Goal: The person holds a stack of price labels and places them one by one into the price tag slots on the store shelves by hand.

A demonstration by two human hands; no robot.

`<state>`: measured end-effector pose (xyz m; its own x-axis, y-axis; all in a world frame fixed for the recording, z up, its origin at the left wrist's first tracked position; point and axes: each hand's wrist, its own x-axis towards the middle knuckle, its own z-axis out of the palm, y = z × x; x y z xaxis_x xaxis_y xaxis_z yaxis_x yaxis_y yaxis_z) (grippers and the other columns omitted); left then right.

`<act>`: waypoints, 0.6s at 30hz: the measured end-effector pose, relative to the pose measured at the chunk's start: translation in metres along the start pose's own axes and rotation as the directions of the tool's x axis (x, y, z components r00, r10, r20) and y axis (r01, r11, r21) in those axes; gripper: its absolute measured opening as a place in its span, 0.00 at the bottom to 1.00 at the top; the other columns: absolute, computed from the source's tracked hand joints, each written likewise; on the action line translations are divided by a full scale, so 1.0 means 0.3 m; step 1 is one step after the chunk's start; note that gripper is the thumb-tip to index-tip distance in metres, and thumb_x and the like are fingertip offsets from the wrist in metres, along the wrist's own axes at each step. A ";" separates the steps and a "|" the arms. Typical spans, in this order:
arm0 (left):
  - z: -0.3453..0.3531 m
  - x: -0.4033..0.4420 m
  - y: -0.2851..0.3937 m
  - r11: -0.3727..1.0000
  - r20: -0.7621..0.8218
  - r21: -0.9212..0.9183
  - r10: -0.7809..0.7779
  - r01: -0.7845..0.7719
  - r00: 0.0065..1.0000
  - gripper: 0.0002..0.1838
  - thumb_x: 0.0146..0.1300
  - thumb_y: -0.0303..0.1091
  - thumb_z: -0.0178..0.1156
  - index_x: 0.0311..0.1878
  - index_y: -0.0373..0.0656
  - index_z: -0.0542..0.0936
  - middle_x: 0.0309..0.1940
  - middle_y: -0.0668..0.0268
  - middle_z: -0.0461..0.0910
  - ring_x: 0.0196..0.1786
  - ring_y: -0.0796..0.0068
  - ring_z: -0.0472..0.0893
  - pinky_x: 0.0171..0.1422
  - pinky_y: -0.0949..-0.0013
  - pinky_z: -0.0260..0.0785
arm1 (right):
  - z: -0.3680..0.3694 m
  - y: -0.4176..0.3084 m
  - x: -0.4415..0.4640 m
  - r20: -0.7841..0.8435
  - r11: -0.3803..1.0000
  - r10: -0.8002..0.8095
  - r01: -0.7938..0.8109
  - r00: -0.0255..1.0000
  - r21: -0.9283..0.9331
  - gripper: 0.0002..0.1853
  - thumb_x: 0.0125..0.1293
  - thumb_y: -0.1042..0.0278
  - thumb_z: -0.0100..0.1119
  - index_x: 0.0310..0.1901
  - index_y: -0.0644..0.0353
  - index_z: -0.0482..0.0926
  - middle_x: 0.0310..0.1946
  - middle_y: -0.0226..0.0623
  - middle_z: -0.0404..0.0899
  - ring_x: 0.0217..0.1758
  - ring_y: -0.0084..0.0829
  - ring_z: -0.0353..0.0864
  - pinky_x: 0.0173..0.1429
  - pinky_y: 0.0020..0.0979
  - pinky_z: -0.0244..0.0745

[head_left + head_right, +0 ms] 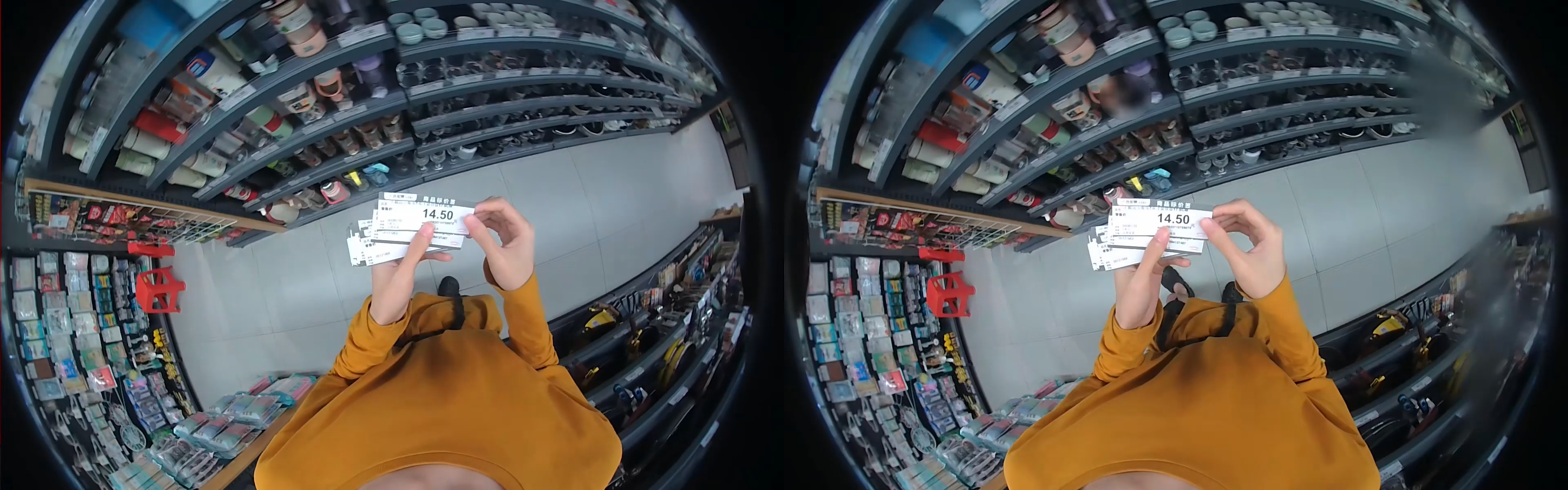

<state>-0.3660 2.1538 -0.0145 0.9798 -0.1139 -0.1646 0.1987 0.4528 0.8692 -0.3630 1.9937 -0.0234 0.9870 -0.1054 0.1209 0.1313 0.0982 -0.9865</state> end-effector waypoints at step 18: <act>0.203 -0.070 -0.121 0.991 -0.016 0.129 0.043 -0.041 0.999 0.12 0.69 0.29 0.55 0.51 0.32 0.76 0.43 0.59 0.81 0.41 0.71 0.82 0.38 0.70 0.78 | -0.218 -0.013 -0.072 0.037 0.999 0.031 -0.031 0.999 -0.006 0.08 0.63 0.73 0.64 0.39 0.67 0.77 0.30 0.34 0.82 0.36 0.21 0.81 0.46 0.25 0.74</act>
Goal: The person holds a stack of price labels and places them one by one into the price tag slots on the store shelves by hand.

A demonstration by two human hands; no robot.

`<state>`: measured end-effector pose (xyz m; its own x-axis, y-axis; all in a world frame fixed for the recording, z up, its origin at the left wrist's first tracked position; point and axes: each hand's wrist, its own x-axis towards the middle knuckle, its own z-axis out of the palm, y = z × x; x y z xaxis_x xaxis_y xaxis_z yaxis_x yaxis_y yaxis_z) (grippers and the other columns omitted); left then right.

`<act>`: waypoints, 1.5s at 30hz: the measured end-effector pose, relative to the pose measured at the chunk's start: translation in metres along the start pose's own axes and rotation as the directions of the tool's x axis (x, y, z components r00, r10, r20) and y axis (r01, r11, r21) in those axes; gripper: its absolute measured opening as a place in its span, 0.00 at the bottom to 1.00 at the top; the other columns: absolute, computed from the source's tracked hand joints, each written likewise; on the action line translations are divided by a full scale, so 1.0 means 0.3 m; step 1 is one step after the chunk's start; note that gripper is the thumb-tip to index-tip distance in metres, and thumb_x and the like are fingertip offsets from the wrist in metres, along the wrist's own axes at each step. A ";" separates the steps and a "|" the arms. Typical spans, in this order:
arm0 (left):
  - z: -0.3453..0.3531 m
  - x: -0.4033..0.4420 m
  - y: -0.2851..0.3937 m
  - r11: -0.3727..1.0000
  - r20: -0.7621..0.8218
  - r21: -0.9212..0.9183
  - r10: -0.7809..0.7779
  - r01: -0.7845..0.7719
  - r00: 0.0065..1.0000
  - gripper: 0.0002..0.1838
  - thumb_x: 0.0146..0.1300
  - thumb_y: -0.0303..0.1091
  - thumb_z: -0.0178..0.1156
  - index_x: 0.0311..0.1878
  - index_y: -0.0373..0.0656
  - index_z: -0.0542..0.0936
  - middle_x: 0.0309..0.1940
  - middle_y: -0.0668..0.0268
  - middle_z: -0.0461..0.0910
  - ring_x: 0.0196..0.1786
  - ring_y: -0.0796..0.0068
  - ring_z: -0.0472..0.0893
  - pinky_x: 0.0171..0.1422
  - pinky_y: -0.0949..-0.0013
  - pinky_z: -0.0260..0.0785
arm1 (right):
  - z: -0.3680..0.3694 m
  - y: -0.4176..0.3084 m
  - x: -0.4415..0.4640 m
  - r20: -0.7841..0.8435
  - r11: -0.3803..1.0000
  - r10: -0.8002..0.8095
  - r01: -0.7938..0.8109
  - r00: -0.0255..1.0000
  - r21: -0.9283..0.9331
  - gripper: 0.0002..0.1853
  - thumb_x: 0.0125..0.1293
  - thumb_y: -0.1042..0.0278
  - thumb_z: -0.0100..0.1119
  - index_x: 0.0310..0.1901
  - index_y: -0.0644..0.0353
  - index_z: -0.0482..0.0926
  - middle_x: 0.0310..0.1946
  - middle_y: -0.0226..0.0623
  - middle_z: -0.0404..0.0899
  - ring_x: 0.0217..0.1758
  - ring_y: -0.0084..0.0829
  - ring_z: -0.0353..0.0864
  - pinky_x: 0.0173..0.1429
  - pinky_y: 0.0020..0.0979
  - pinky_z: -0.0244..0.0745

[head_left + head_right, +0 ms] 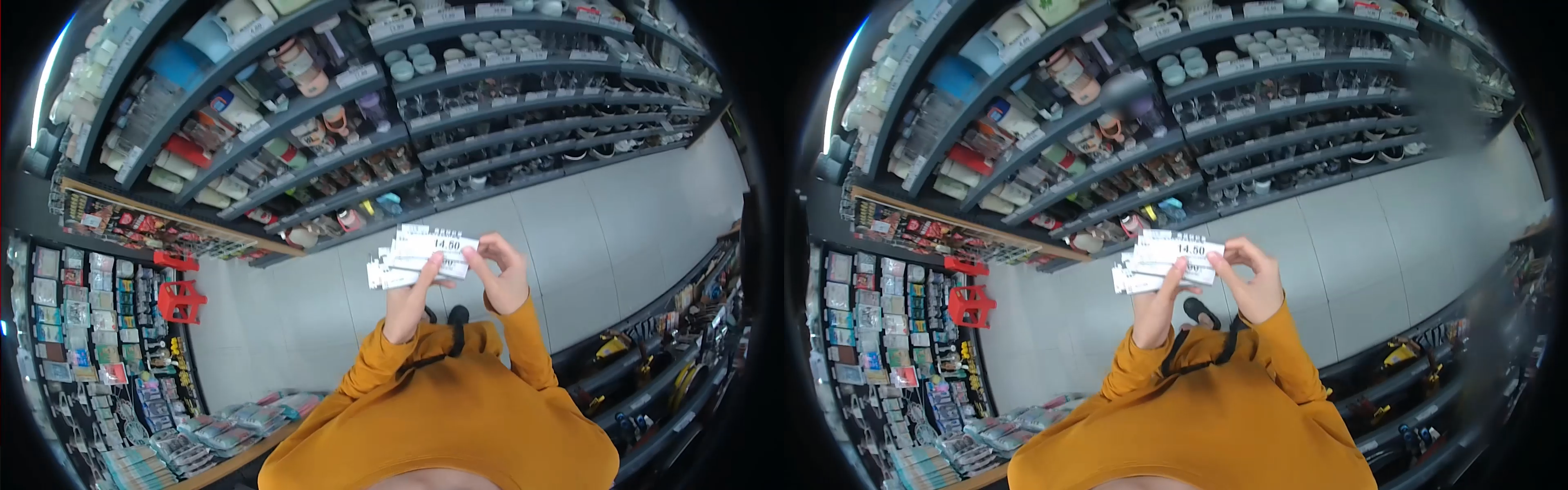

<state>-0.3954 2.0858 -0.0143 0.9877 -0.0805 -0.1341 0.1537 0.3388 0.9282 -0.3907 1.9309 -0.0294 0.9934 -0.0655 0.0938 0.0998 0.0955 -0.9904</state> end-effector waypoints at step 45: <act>1.663 0.766 -0.862 0.748 0.759 0.610 -0.646 0.261 0.077 0.19 0.71 0.37 0.55 0.61 0.39 0.71 0.51 0.65 0.78 0.49 0.78 0.80 0.43 0.76 0.78 | -1.631 0.145 0.030 -0.890 0.975 -0.016 -0.190 0.455 -0.115 0.14 0.61 0.77 0.63 0.49 0.67 0.78 0.33 0.35 0.81 0.31 0.18 0.79 0.38 0.22 0.76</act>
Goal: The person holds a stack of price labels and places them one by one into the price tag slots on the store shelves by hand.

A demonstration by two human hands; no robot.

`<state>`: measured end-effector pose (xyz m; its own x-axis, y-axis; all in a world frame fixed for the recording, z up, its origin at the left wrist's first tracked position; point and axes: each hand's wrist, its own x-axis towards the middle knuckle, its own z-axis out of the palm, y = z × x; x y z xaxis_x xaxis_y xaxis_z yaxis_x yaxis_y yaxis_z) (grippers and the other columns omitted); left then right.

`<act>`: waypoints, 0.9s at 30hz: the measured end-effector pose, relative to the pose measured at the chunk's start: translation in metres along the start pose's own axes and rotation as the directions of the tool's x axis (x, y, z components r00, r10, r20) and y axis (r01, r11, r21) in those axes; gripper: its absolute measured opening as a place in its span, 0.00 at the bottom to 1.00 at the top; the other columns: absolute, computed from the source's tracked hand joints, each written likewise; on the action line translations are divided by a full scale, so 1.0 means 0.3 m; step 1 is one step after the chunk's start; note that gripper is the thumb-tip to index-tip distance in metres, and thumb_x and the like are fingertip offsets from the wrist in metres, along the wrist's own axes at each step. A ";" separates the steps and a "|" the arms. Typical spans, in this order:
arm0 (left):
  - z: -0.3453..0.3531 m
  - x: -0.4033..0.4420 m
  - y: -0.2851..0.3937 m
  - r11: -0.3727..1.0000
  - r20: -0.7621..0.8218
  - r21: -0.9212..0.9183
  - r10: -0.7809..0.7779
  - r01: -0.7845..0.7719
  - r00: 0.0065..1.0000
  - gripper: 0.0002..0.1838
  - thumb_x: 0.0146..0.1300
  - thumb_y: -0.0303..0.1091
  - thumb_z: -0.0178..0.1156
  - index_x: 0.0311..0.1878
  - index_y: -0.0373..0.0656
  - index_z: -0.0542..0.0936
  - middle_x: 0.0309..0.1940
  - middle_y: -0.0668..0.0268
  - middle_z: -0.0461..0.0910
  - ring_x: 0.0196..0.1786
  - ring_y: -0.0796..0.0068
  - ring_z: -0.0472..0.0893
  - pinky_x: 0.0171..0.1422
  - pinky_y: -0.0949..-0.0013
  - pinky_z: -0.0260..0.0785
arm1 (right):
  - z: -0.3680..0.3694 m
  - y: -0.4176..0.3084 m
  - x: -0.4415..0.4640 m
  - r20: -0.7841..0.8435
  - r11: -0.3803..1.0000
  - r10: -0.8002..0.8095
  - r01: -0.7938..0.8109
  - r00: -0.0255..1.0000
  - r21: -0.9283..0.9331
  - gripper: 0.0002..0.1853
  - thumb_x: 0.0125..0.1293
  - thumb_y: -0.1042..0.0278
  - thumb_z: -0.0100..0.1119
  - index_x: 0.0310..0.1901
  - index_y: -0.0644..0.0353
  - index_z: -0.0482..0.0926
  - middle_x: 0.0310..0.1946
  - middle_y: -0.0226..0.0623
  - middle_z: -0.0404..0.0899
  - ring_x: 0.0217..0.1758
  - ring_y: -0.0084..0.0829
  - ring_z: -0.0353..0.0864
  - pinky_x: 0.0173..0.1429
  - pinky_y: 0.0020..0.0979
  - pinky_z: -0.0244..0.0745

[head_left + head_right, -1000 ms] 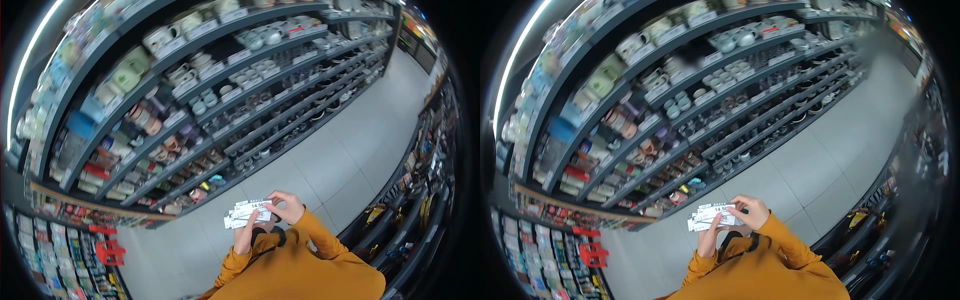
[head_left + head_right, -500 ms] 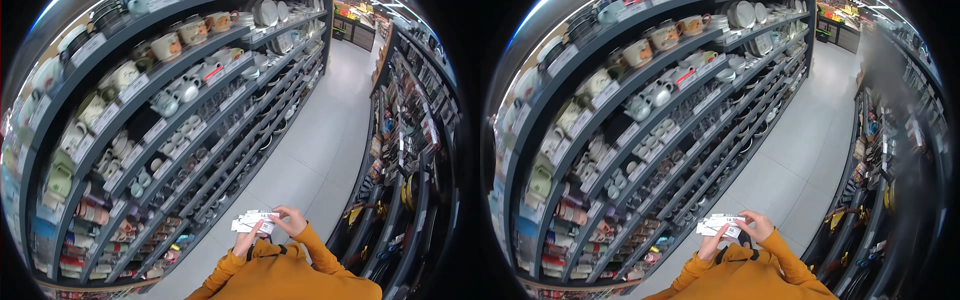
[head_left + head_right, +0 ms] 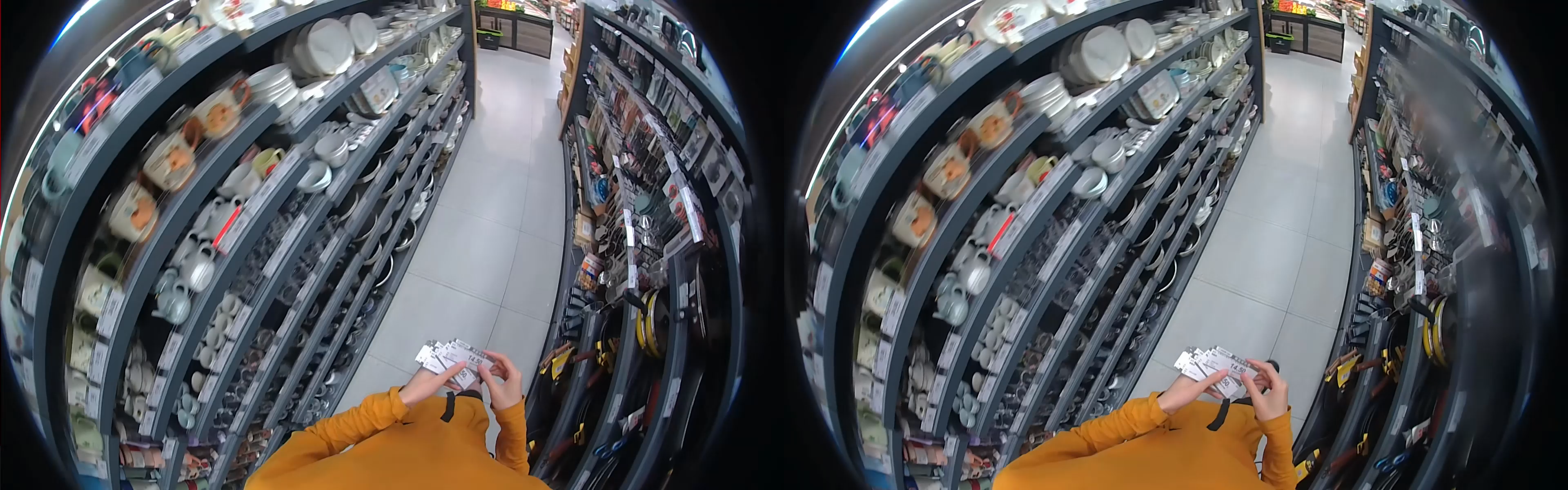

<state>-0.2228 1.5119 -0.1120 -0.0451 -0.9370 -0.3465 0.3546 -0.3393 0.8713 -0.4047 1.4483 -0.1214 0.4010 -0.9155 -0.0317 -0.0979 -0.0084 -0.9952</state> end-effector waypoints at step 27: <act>-0.086 1.475 0.552 0.916 -0.017 -0.389 0.105 -0.104 0.994 0.22 0.72 0.28 0.46 0.68 0.39 0.63 0.65 0.59 0.68 0.66 0.64 0.70 0.66 0.59 0.71 | -0.437 -0.054 1.785 0.172 0.987 -0.159 0.162 0.972 -0.001 0.09 0.65 0.78 0.58 0.46 0.68 0.75 0.41 0.40 0.81 0.45 0.27 0.82 0.49 0.27 0.77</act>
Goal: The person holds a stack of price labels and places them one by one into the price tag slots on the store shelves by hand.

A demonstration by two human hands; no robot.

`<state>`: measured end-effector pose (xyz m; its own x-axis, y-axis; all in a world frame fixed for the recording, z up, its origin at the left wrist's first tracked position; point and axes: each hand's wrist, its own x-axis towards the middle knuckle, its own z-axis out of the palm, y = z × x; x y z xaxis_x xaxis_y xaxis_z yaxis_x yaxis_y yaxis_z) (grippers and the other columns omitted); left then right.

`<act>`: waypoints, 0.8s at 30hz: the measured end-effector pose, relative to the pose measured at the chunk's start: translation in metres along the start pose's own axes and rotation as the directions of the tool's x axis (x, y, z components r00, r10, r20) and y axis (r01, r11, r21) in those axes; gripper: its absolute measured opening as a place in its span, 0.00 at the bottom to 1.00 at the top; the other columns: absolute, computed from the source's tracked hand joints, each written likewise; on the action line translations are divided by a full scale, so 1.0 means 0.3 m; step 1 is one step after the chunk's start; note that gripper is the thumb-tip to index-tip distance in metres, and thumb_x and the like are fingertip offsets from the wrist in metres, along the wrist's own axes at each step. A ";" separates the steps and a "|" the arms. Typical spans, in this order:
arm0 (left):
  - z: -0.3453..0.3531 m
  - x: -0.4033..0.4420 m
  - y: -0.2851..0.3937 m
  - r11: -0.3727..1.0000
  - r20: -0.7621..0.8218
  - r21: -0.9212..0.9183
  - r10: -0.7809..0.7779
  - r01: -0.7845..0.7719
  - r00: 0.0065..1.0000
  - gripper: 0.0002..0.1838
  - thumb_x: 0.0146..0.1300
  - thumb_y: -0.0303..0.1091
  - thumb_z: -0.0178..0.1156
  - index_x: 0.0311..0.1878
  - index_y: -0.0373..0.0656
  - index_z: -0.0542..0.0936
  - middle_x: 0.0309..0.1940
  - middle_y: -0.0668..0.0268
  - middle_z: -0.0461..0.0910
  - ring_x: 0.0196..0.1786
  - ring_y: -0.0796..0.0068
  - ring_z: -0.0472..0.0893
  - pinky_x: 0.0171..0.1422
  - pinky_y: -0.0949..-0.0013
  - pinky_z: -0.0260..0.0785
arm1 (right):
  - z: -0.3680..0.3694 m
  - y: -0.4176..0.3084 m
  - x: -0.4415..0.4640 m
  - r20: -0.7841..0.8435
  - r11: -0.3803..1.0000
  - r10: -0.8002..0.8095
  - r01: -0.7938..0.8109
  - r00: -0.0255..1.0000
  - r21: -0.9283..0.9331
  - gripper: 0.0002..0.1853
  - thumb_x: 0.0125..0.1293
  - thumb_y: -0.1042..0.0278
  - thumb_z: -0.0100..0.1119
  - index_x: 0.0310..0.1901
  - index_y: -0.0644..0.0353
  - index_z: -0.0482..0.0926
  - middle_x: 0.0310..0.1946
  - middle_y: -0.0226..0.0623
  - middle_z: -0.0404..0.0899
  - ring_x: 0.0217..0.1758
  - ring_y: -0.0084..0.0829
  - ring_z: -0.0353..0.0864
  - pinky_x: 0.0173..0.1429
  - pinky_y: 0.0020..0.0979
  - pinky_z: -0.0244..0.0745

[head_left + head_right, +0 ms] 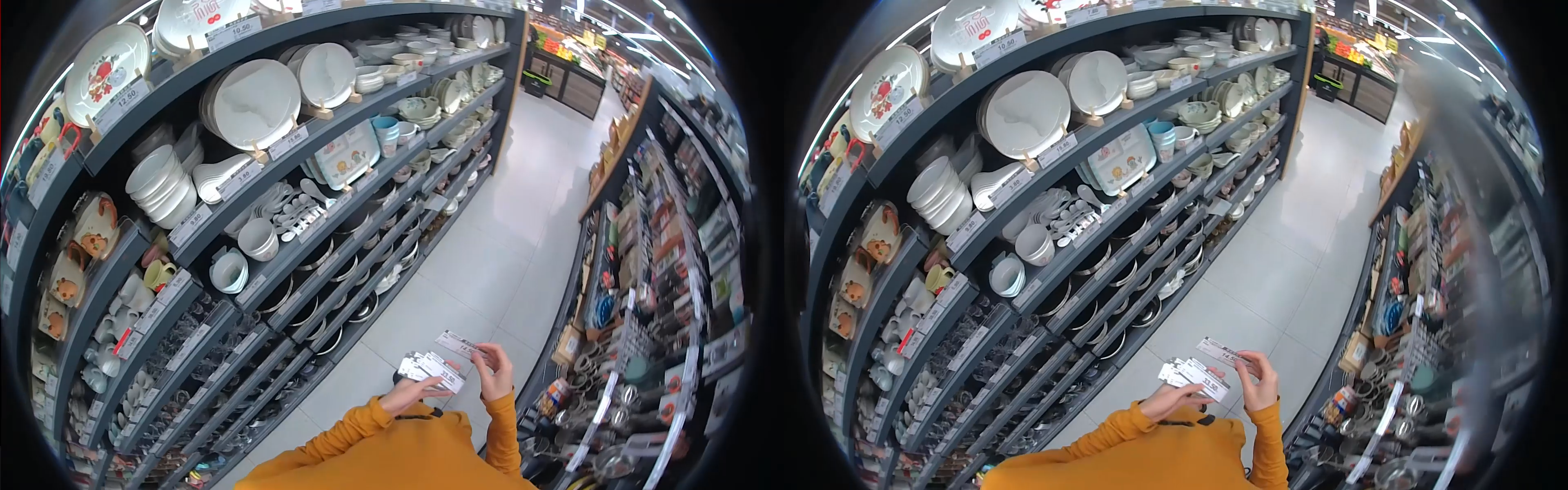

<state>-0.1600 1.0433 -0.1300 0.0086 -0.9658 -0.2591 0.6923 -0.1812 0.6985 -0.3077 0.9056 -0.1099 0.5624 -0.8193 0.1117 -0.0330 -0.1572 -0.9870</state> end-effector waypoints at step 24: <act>-0.286 0.559 0.606 0.835 -0.640 -0.197 0.287 -0.514 0.713 0.25 0.70 0.33 0.52 0.69 0.39 0.63 0.64 0.57 0.71 0.63 0.66 0.74 0.61 0.64 0.71 | 0.638 -0.581 1.797 0.611 0.636 -0.694 0.722 0.381 0.271 0.06 0.65 0.78 0.57 0.43 0.66 0.76 0.37 0.44 0.82 0.41 0.39 0.84 0.47 0.31 0.76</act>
<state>0.0292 0.8642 -0.1037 0.6668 -0.6216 -0.4110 0.7160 0.3816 0.5846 0.1594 0.5967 0.1002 0.7423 0.1337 0.6566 0.6094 -0.5422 -0.5785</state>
